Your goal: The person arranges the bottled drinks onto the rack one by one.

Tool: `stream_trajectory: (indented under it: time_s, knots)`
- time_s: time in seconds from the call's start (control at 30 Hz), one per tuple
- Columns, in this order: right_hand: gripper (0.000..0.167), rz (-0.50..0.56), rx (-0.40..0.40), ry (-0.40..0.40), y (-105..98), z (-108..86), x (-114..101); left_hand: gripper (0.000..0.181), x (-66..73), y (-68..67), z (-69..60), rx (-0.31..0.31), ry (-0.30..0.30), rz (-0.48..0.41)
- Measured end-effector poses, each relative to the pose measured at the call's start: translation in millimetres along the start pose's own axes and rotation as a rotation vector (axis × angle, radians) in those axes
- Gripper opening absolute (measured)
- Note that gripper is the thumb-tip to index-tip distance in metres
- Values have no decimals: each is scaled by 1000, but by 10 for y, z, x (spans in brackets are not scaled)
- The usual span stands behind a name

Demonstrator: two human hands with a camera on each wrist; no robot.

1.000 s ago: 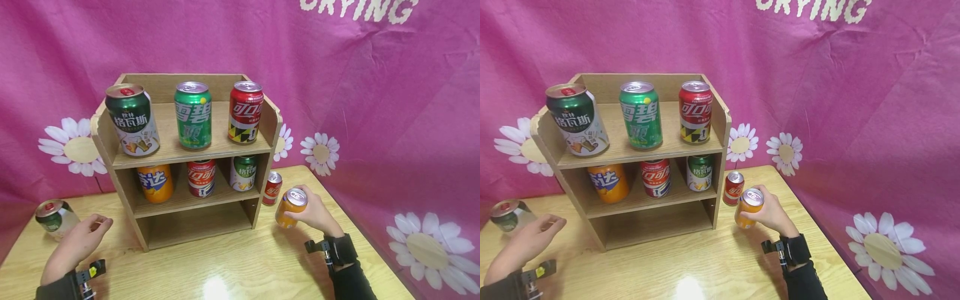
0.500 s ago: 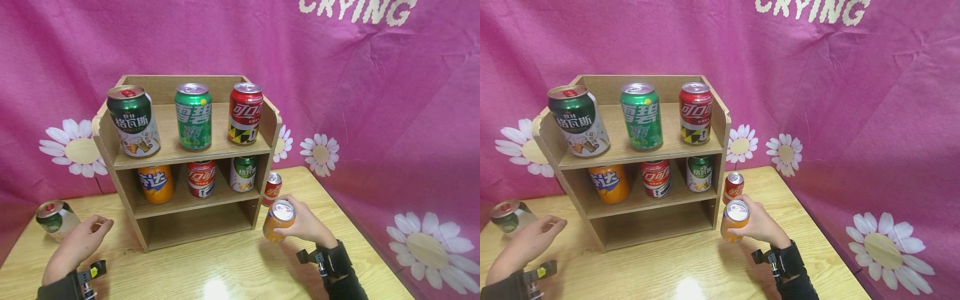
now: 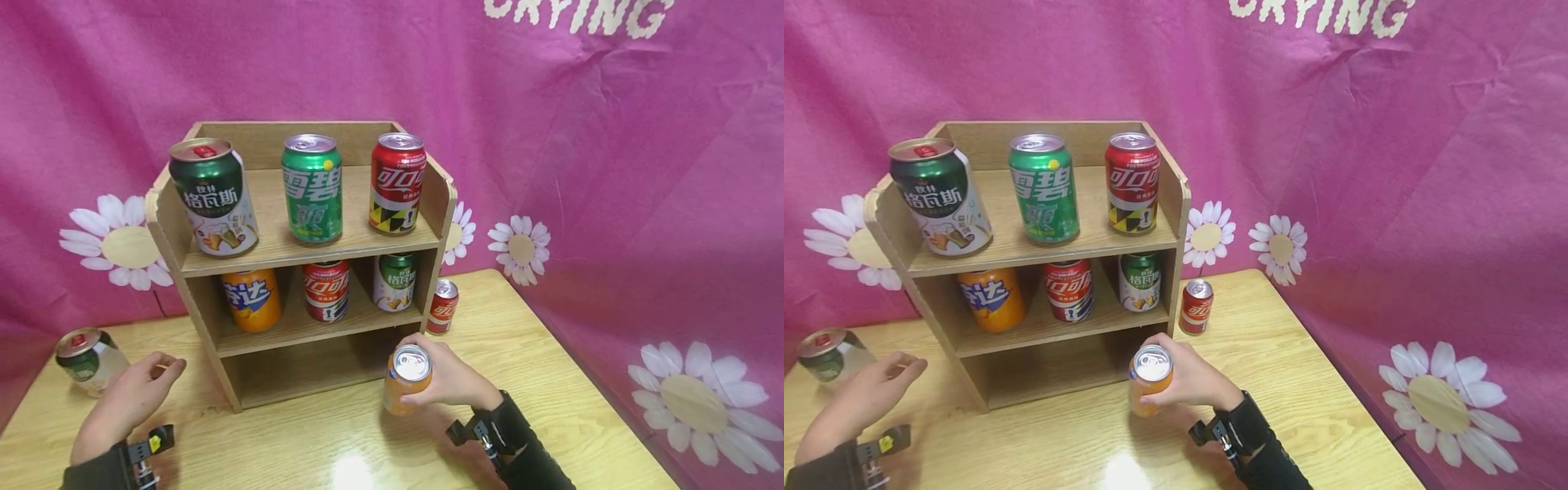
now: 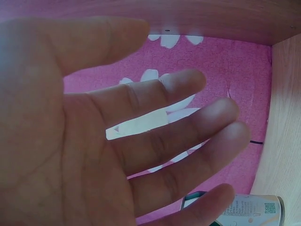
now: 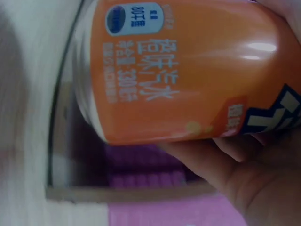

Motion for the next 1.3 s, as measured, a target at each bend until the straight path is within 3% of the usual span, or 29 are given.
stream_trajectory:
  time_s: [0.33,0.63,0.83,1.1,1.3]
  knots:
    - [65,70,-33,-28,401,280,150,56,-37,6,3,-45,-31,0]
    - [67,19,-5,64,514,444,277,54,32,41,11,-30,-20,-17]
    - [67,5,11,89,649,579,359,55,4,22,28,-41,-40,-6]
    - [52,-53,-16,79,809,778,437,54,-9,25,12,-43,-46,-6]
    - [40,-40,-49,105,901,869,453,53,-23,18,21,-37,-48,5]
Point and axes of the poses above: each hand's wrist, its own z-axis towards the middle knuckle, its own y-axis out of the palm, x = y × z, the point moved 5 cm from there along z, towards the middle knuckle, and after that the axes turned 15 degrees about -y, right-handed, at the moved point
